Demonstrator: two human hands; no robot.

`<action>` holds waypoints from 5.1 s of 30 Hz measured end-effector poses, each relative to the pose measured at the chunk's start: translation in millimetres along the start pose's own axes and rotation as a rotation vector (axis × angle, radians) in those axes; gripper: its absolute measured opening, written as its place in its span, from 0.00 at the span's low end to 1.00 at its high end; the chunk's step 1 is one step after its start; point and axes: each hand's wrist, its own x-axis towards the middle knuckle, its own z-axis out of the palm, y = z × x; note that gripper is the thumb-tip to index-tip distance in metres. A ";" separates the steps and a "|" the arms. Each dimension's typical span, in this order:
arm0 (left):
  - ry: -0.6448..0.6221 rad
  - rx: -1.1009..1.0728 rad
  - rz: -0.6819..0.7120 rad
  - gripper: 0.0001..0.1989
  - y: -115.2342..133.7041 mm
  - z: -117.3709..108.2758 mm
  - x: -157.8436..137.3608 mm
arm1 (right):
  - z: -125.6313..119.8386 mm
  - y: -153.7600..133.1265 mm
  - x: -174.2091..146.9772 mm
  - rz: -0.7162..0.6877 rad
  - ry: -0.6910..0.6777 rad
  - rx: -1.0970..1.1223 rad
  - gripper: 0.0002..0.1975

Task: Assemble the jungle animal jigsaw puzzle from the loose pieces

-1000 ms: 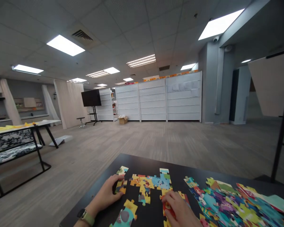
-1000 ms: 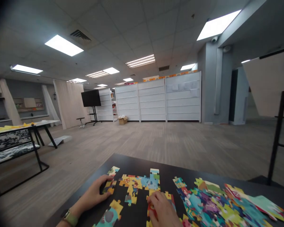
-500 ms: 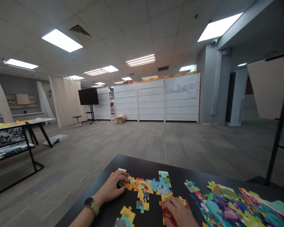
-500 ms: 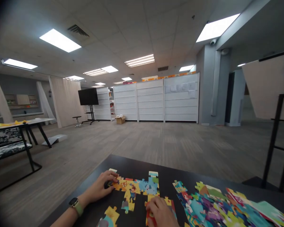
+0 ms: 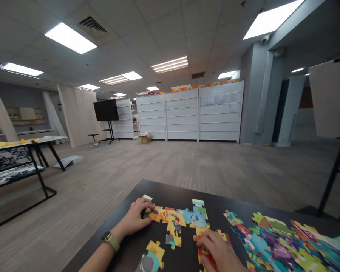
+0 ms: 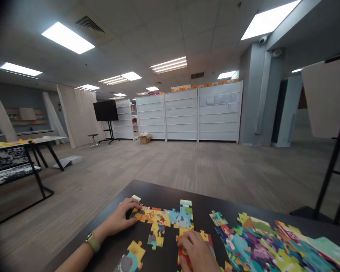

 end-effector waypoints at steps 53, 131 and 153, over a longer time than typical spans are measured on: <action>0.061 -0.034 -0.278 0.38 47.8 7.0 -60.2 | -2.9 -3.8 -4.8 -0.003 0.005 0.042 0.11; -0.140 0.240 0.094 0.31 71.3 66.8 -23.3 | -63.4 -10.6 -4.6 0.220 0.258 0.230 0.16; 0.284 0.024 0.012 0.20 84.5 38.2 -81.7 | -6.0 -39.6 -148.5 0.046 0.032 -0.069 0.23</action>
